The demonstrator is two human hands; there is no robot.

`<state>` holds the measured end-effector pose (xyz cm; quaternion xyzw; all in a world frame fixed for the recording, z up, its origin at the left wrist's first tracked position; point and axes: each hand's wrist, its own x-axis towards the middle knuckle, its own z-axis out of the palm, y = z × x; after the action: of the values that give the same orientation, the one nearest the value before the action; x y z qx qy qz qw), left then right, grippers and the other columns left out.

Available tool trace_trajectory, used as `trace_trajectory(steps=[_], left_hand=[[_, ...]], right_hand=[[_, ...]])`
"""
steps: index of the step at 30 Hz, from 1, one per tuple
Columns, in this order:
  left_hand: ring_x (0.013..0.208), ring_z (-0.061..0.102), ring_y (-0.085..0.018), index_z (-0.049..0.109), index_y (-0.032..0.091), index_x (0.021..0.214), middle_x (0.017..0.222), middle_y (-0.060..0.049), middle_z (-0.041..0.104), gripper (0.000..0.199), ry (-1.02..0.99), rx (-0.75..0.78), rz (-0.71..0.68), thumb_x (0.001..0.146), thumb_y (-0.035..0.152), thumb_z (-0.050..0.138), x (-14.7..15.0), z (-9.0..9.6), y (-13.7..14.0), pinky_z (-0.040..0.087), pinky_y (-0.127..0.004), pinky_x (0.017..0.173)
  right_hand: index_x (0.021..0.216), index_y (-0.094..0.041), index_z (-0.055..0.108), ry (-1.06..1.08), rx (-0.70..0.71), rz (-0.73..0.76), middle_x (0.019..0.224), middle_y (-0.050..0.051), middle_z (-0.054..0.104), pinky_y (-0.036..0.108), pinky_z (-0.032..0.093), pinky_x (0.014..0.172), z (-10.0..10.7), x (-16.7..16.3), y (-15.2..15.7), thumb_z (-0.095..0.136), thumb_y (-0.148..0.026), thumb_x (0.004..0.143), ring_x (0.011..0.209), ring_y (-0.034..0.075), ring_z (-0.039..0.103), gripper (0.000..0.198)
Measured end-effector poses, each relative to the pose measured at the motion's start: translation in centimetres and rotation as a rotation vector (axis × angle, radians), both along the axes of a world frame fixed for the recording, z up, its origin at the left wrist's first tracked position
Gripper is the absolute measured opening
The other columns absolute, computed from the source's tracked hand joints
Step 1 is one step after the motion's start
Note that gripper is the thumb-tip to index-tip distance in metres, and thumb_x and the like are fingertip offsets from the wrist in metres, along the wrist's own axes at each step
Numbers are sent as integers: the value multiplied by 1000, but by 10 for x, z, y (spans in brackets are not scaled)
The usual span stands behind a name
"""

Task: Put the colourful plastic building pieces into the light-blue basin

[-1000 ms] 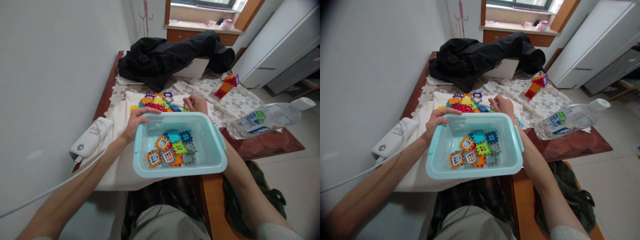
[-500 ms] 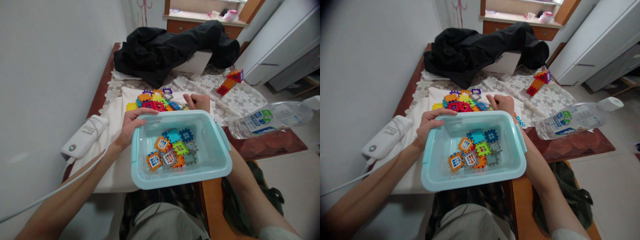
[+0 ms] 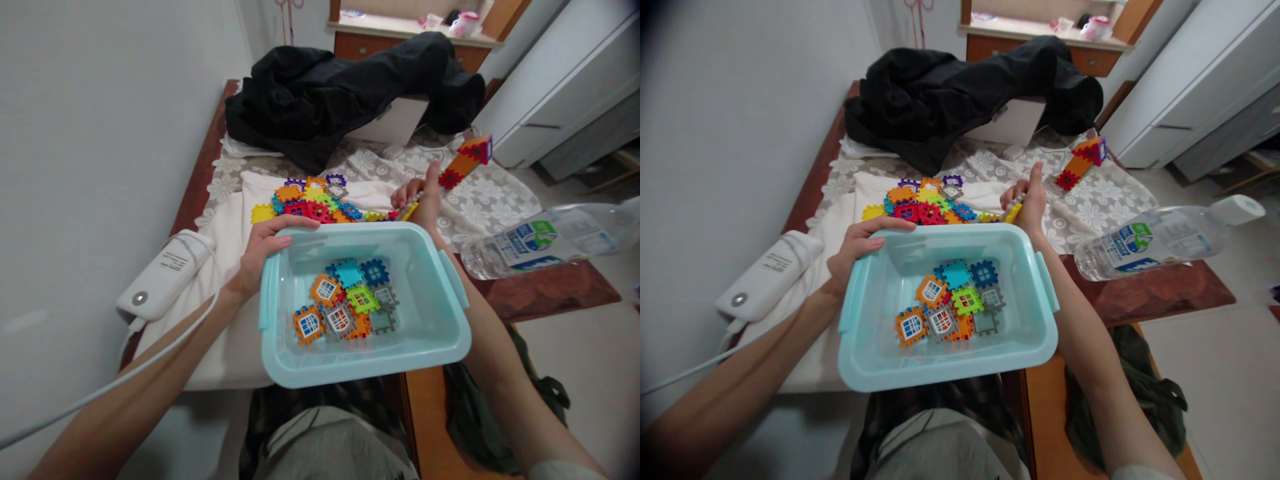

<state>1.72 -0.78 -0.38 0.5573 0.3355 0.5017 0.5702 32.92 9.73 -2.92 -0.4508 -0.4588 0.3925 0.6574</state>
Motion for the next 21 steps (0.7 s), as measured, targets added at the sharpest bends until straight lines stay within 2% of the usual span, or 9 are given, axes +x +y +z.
trace_trajectory(steps=[3,6,9,12,16,21], left_hand=[[83,72,-23,90,17,106,96,-8,84,36,24,15,8,80,34,72,-1,0,0,56,-29,73],[85,73,-23,90,17,104,96,-8,85,35,30,27,18,80,35,71,0,2,0,57,-30,76],[87,73,-24,90,17,101,98,-8,85,34,54,42,33,79,35,70,1,4,-1,58,-31,78],[88,74,-25,90,17,102,99,-9,85,35,79,43,43,79,35,70,0,5,-1,59,-32,78],[86,74,-23,90,18,104,100,-8,85,35,65,28,29,80,33,70,-1,3,-1,58,-30,76],[90,75,-23,91,19,105,101,-8,86,34,44,34,22,81,32,71,-1,3,-1,59,-30,79]], right_hand=[[52,-28,26,214,-51,9,39,-5,25,29,36,40,3,-1,-1,50,-93,93,37,12,33,80],[52,-27,26,282,-106,21,39,-6,29,26,29,36,7,-2,-2,58,-89,93,36,11,31,80],[52,-25,21,358,-146,159,40,-6,27,25,24,34,10,0,-3,60,-86,95,35,9,25,83],[55,-23,19,437,-99,274,42,-7,24,24,24,34,10,6,-3,66,-79,96,36,9,21,83],[58,-24,22,540,16,381,46,-8,22,24,27,36,1,15,-1,74,-68,96,40,11,23,79],[61,-24,26,639,56,345,46,-7,22,24,28,37,1,15,-3,72,-60,101,42,13,24,71]])
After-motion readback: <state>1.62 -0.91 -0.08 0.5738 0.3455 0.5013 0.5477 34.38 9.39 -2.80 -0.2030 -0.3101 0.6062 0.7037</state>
